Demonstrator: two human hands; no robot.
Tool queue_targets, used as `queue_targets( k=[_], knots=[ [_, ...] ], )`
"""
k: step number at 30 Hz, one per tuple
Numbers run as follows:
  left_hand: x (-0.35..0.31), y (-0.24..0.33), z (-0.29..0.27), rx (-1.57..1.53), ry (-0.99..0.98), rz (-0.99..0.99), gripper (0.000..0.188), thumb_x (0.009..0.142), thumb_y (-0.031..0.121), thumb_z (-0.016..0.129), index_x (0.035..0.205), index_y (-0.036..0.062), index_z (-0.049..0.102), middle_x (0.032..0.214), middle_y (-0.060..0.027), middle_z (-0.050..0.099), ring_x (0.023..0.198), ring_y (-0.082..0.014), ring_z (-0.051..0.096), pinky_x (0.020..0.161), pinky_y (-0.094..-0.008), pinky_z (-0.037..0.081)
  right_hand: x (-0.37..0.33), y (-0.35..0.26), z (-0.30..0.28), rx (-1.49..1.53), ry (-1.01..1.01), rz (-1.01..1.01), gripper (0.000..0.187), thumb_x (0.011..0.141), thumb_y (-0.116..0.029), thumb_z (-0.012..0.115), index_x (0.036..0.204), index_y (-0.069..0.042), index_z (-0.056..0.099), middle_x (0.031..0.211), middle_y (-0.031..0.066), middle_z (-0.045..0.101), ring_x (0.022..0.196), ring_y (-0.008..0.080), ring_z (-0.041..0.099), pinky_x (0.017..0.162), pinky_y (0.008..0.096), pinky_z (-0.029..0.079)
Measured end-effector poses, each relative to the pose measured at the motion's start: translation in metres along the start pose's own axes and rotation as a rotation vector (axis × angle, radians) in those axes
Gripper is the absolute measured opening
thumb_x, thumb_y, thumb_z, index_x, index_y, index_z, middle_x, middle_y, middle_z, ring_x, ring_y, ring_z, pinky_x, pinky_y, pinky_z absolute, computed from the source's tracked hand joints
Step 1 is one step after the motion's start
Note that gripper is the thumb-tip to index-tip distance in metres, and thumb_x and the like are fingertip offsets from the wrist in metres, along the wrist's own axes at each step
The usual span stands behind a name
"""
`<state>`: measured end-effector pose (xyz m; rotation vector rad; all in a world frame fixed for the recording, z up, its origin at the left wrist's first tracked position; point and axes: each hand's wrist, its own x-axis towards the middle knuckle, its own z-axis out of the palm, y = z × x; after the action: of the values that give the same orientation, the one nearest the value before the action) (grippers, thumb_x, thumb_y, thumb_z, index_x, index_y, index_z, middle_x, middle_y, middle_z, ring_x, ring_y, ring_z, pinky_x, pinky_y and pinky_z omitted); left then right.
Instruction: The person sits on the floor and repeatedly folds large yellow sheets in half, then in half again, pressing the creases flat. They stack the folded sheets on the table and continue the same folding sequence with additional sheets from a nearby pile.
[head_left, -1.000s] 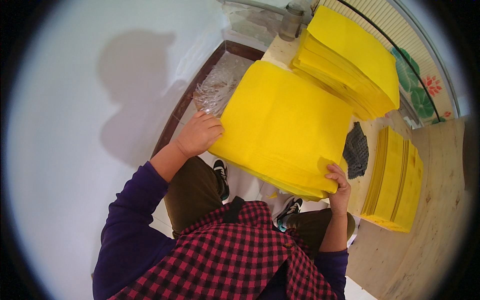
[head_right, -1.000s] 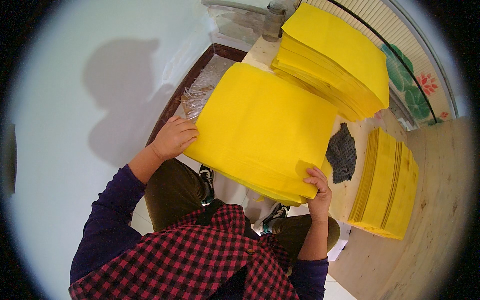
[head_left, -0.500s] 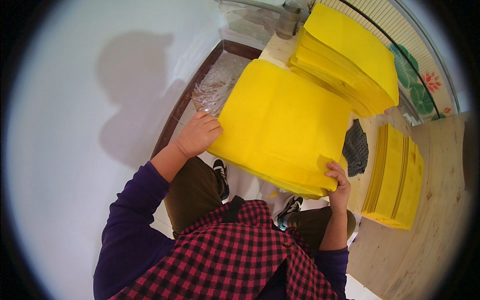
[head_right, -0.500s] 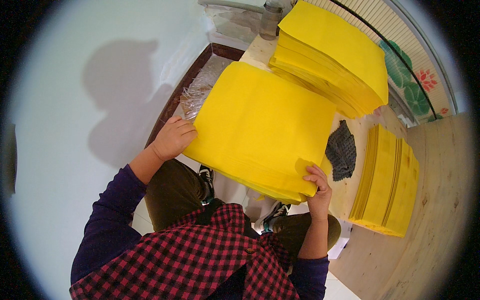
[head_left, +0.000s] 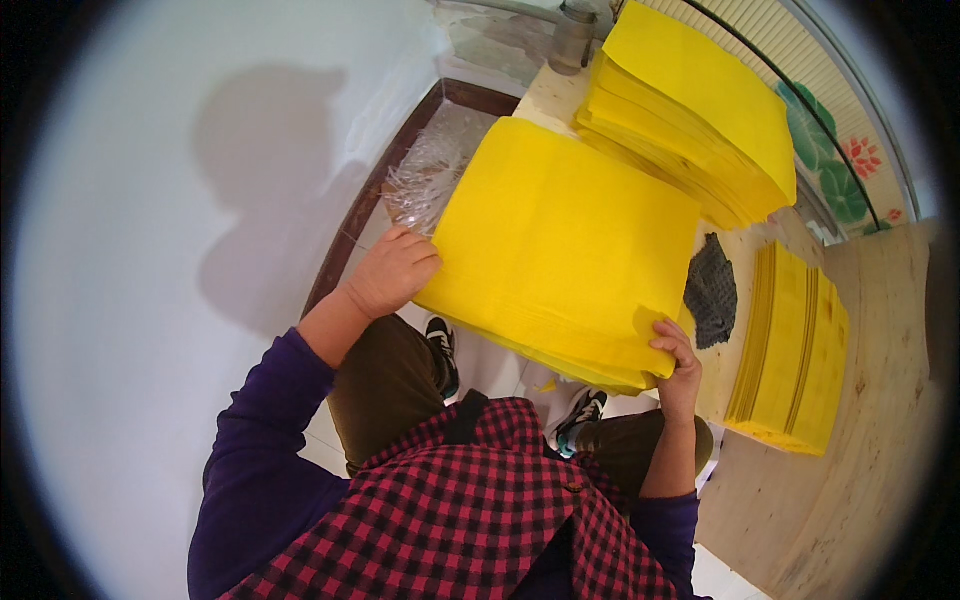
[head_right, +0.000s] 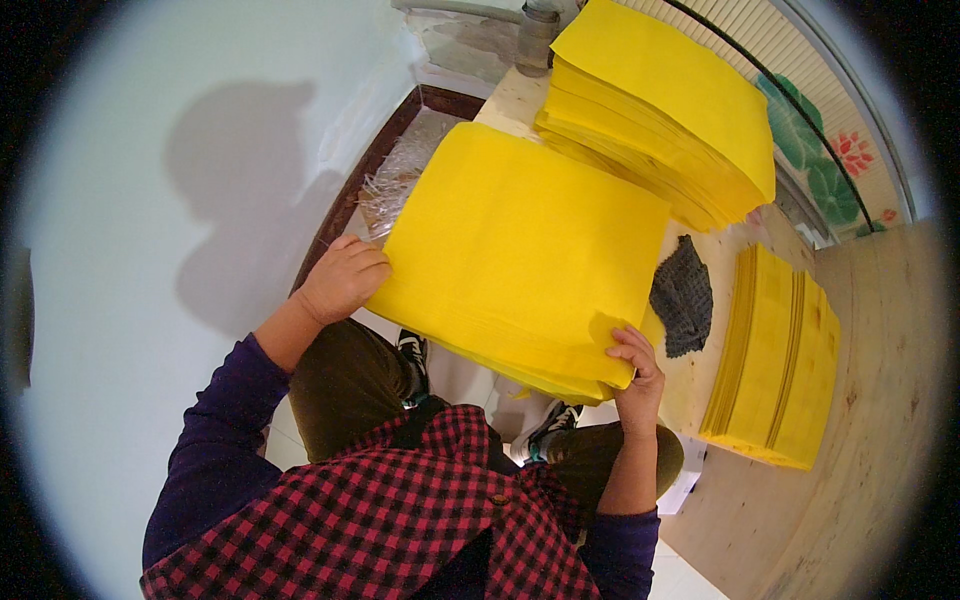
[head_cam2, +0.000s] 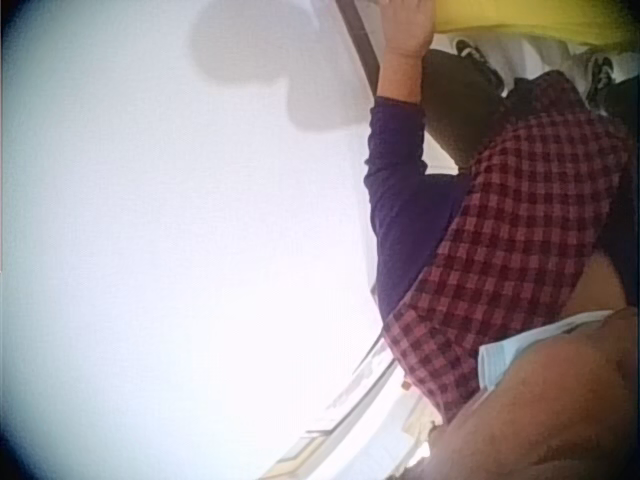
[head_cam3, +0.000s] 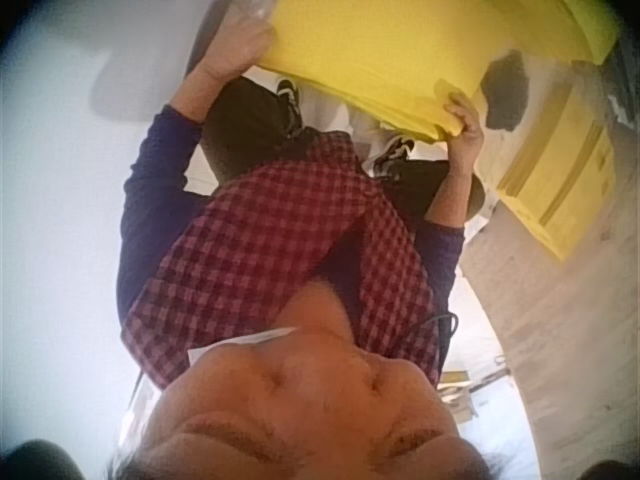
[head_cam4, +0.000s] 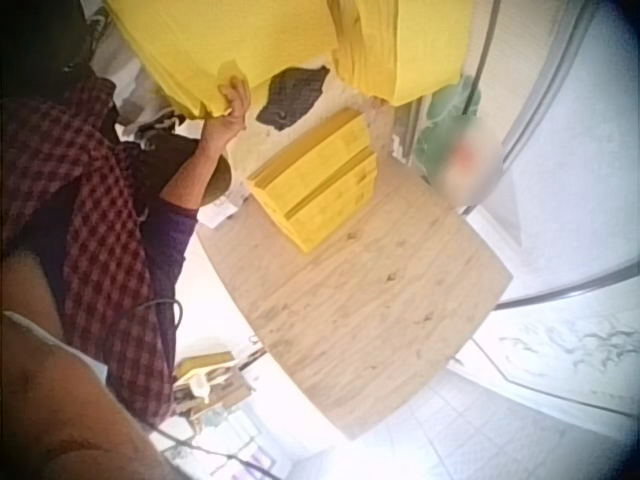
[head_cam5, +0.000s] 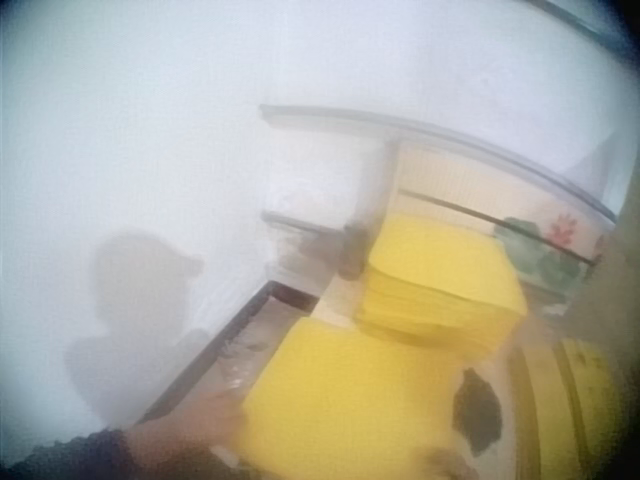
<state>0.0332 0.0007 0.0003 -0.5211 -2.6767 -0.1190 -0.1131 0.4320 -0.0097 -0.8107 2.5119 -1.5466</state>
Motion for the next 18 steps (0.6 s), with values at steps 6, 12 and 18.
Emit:
queue_targets(
  k=[6, 12, 18],
  knots=[
    [-0.001, 0.008, -0.011, -0.171, -0.065, -0.146, 0.019, 0.083, 0.016, 0.059, 0.099, 0.0061, 0.063, 0.101, -0.0087, 0.062, 0.103, -0.0271, 0.056, 0.094, -0.0401, 0.038, 0.001, 0.001, -0.002, 0.057, 0.001, 0.040, 0.020, 0.074, 0.009, 0.065, 0.087, -0.006, 0.067, 0.116, 0.0109, 0.065, 0.122, 0.0280, 0.053, 0.105, 0.0361, 0.038],
    [-0.007, 0.009, -0.023, -0.285, 0.025, -0.303, 0.027, 0.086, 0.018, 0.059, 0.110, 0.0041, 0.063, 0.111, -0.0121, 0.062, 0.108, -0.0302, 0.055, 0.096, -0.0419, 0.038, 0.002, -0.004, -0.002, 0.055, 0.002, 0.020, 0.019, 0.074, 0.007, 0.069, 0.087, -0.007, 0.068, 0.112, 0.0102, 0.067, 0.119, 0.0279, 0.055, 0.103, 0.0357, 0.040],
    [-0.015, 0.003, -0.030, -0.338, 0.122, -0.392, 0.027, 0.084, 0.009, 0.060, 0.111, 0.0025, 0.063, 0.114, -0.0131, 0.061, 0.109, -0.0315, 0.054, 0.098, -0.0407, 0.039, 0.003, -0.001, 0.000, 0.069, 0.010, 0.024, 0.018, 0.074, 0.005, 0.070, 0.087, -0.007, 0.068, 0.112, 0.0102, 0.067, 0.119, 0.0280, 0.055, 0.103, 0.0362, 0.040]
  ],
)
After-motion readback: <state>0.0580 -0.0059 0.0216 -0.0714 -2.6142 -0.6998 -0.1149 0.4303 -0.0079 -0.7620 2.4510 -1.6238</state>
